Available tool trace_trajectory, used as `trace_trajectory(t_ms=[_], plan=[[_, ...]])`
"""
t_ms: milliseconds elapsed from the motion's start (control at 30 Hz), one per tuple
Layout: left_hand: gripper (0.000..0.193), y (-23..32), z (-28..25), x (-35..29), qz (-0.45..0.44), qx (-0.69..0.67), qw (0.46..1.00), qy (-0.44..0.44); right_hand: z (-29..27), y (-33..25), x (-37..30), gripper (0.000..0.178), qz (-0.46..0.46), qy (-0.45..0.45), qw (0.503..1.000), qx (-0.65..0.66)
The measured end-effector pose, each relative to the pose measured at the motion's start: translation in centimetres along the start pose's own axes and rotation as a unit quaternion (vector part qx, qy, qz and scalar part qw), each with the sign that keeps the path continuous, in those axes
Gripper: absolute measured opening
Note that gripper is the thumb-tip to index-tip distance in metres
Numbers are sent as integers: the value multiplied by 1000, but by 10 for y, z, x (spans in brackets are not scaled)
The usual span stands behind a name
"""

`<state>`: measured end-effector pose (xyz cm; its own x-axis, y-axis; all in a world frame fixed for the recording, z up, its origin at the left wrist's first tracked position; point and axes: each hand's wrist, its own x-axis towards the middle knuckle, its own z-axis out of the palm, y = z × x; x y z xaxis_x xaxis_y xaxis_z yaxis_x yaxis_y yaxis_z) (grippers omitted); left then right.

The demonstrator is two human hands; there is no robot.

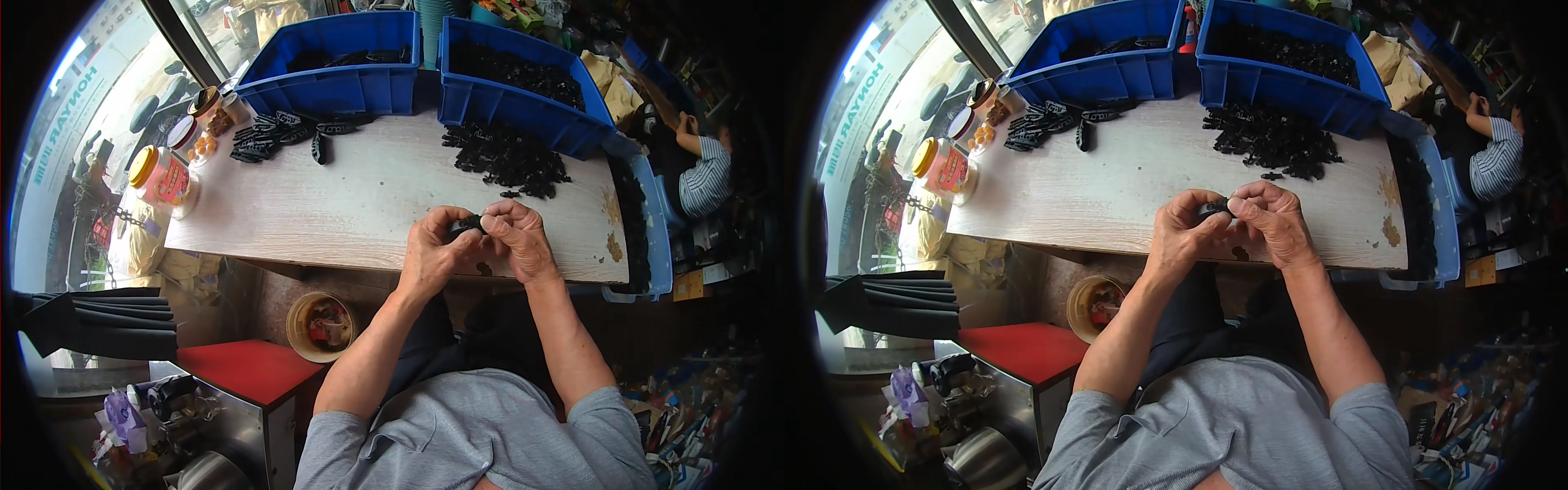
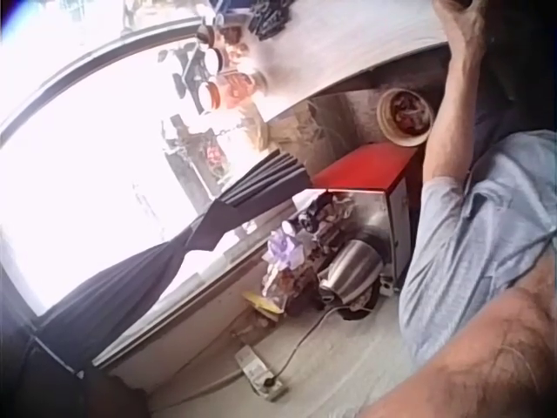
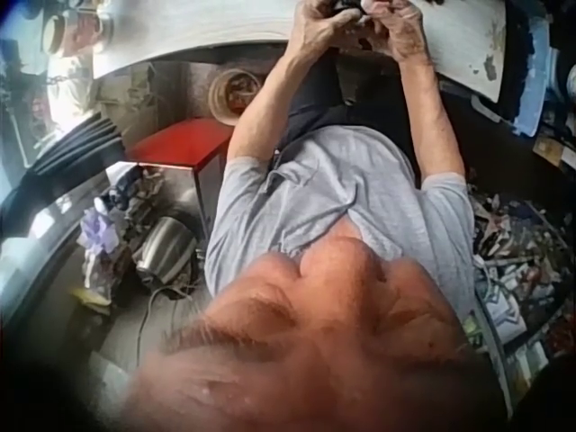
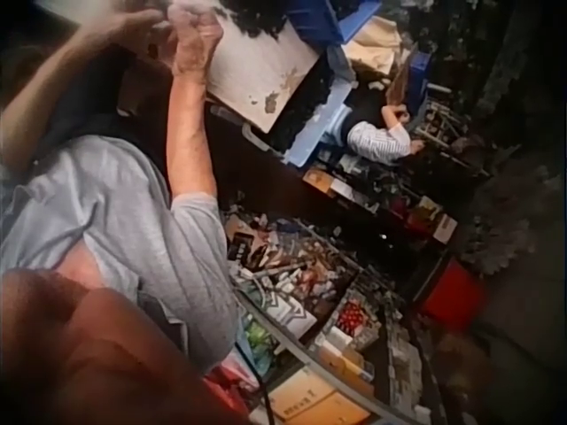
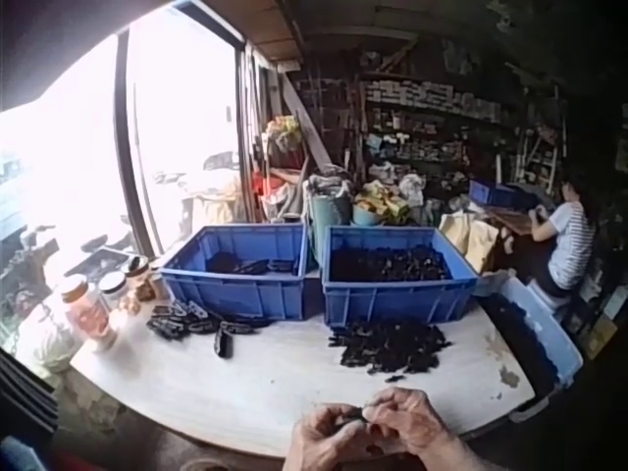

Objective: The person is manually assembling small black plastic components at a workbench.

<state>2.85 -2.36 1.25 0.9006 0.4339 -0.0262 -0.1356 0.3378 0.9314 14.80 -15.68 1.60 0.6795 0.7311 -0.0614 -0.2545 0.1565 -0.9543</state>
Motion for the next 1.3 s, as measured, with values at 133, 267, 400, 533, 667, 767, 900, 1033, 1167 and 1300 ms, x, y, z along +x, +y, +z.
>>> trace_trajectory(t_ms=[133,267,400,533,667,767,900,1033,1167,1300], plan=[[19,13,6,-4,-45,-28,998,22,5,-6,-1,11,15,-11,1000,0],[17,13,6,-2,-62,-50,996,43,9,-6,-1,15,22,3,1000,-2],[15,7,6,0,-29,-53,995,76,18,-14,-3,17,27,15,999,-18],[12,8,6,-3,-19,-79,990,112,23,-26,-2,26,94,8,993,-73],[10,6,5,-6,-7,-92,989,114,29,-20,-6,31,85,11,989,-121],[9,7,5,-6,-5,-89,992,90,34,-21,-10,33,57,28,993,-100],[8,7,2,-8,-16,-101,992,76,37,-17,-13,32,46,32,996,-67],[11,2,-2,-10,-1,-84,996,33,29,-11,-14,37,27,22,996,-78],[22,8,-23,7,114,112,983,92,13,-11,-23,31,8,25,1000,-9],[30,49,-97,52,258,478,752,374,-16,-23,-30,29,8,95,995,20]])
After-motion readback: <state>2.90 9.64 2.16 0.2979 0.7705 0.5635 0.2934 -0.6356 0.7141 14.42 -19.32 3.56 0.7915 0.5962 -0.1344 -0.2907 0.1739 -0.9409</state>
